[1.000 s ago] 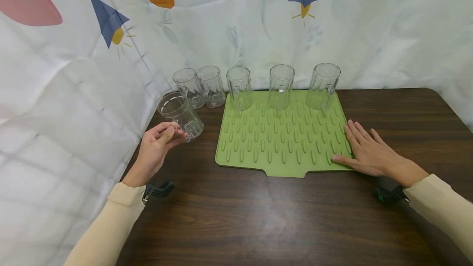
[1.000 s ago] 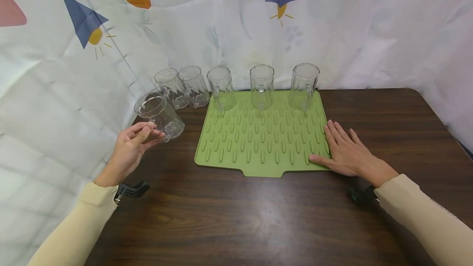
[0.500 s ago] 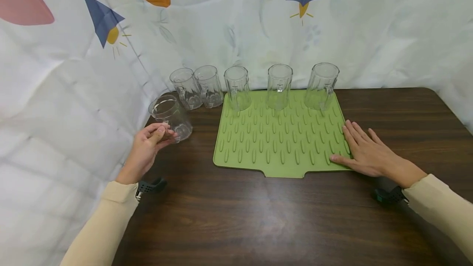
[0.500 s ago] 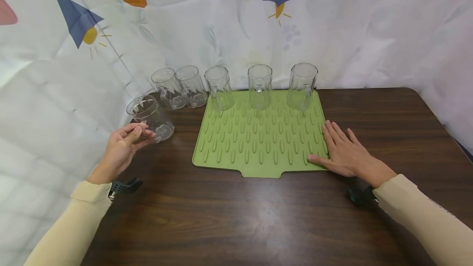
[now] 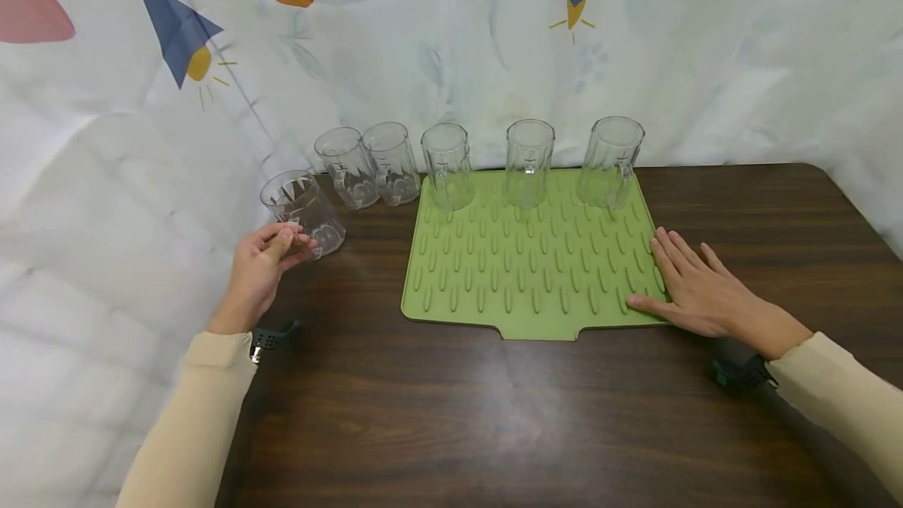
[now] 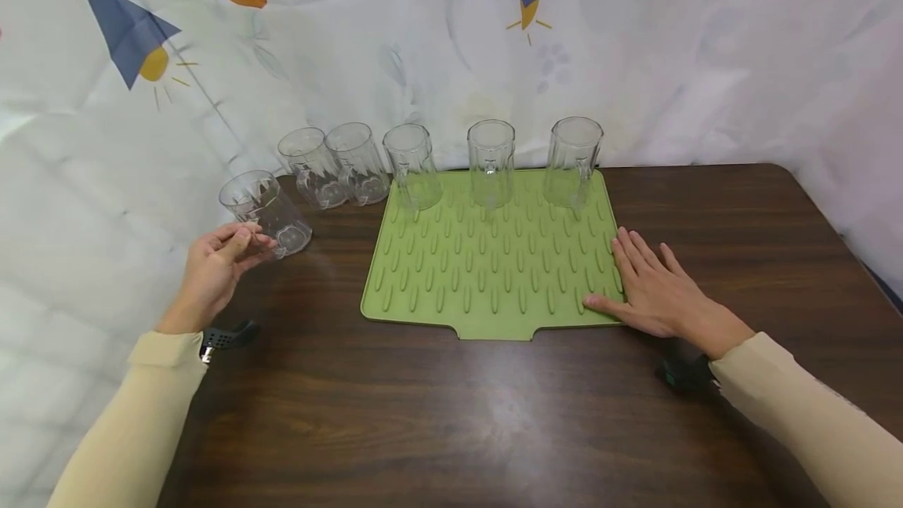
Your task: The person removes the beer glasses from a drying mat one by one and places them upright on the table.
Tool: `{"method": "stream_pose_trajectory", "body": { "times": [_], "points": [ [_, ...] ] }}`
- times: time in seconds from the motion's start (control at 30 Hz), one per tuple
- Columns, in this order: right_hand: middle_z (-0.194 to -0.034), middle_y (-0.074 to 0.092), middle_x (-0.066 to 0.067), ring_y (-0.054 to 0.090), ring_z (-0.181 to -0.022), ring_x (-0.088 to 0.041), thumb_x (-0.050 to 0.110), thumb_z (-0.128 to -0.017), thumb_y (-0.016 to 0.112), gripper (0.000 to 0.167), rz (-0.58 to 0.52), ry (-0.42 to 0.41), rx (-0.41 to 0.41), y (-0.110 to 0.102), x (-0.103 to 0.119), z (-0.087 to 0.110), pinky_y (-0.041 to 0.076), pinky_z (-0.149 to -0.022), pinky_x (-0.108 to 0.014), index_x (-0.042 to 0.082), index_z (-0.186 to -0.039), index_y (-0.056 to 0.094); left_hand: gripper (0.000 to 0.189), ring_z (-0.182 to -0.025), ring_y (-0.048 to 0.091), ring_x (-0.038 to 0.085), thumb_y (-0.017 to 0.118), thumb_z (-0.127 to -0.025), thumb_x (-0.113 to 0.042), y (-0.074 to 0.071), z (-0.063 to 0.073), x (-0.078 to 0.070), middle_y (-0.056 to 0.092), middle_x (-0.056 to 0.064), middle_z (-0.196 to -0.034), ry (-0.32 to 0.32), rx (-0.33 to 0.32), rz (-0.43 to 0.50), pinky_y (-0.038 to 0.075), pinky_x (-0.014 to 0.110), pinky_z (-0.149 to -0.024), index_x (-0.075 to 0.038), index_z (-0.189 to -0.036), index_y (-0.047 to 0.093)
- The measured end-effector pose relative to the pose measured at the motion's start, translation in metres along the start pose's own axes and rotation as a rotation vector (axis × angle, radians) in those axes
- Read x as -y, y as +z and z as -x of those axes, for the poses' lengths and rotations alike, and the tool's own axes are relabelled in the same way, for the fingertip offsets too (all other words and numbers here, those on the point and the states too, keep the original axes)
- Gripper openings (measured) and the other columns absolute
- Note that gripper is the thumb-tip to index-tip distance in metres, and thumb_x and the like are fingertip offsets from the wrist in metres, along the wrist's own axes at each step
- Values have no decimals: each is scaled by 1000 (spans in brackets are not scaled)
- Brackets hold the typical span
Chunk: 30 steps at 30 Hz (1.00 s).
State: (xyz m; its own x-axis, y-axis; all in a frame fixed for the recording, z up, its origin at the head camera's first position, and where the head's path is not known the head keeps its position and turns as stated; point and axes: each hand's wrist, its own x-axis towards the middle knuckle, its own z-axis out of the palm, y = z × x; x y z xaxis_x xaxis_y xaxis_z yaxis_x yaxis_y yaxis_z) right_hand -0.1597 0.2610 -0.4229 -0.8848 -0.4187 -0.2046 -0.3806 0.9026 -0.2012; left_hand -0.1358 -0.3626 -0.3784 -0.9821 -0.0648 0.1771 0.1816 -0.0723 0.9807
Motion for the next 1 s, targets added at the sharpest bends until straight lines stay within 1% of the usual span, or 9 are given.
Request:
{"method": "stream_pose_trajectory", "body": {
  "times": [0.2, 0.37, 0.5, 0.73, 0.87, 1.0],
  "points": [
    [-174, -6, -25, 0, -162, -46, 73, -98, 48, 109, -2, 5, 0, -1, 1, 0, 4, -124, -75, 1, -165, 0, 12, -89, 76, 7, 56, -106, -13, -3, -16, 0, 76, -1, -92, 8, -27, -29, 63, 20, -86, -5, -107, 65],
    [-174, -6, -24, 0, -162, -46, 72, -98, 48, 109, -10, 5, -3, -1, 2, 0, 4, -124, -75, 1, -165, 0, 10, -87, 75, 5, 55, -107, -12, -5, -29, -1, 75, -4, -90, 2, -51, -56, 63, 18, -83, -7, -105, 64],
    [-174, -6, -24, 0, -162, -45, 72, -98, 48, 109, -7, 5, -4, 0, 1, 0, 4, -124, -75, 1, -165, 0, 10, -87, 73, 4, 54, -107, -13, -8, -39, -2, 74, -6, -90, -11, -66, -95, 62, 16, -82, -6, -108, 61],
    [-174, -6, -24, 0, -162, -45, 72, -98, 48, 108, -4, 2, 2, 0, 0, -1, 4, -125, -74, 1, -165, 0, 10, -87, 71, 1, 53, -108, -17, -12, -50, -2, 74, -10, -89, -39, -98, -183, 60, 13, -81, -10, -110, 60],
    [-174, -6, -23, 1, -162, -45, 72, -98, 48, 108, -4, 4, -2, 0, 0, 0, 5, -125, -74, 2, -165, 0, 11, -84, 73, 0, 53, -108, -17, -14, -57, 2, 74, -9, -87, -36, -106, -193, 61, 13, -79, -10, -108, 61],
    [-174, -6, -23, 0, -162, -45, 71, -98, 49, 108, -5, 7, -3, 1, 0, 0, 5, -125, -74, 2, -165, 0, 12, -83, 74, 1, 54, -107, -17, -17, -63, 6, 75, -8, -86, -25, -105, -184, 61, 13, -78, -8, -106, 62]
  ]
}}
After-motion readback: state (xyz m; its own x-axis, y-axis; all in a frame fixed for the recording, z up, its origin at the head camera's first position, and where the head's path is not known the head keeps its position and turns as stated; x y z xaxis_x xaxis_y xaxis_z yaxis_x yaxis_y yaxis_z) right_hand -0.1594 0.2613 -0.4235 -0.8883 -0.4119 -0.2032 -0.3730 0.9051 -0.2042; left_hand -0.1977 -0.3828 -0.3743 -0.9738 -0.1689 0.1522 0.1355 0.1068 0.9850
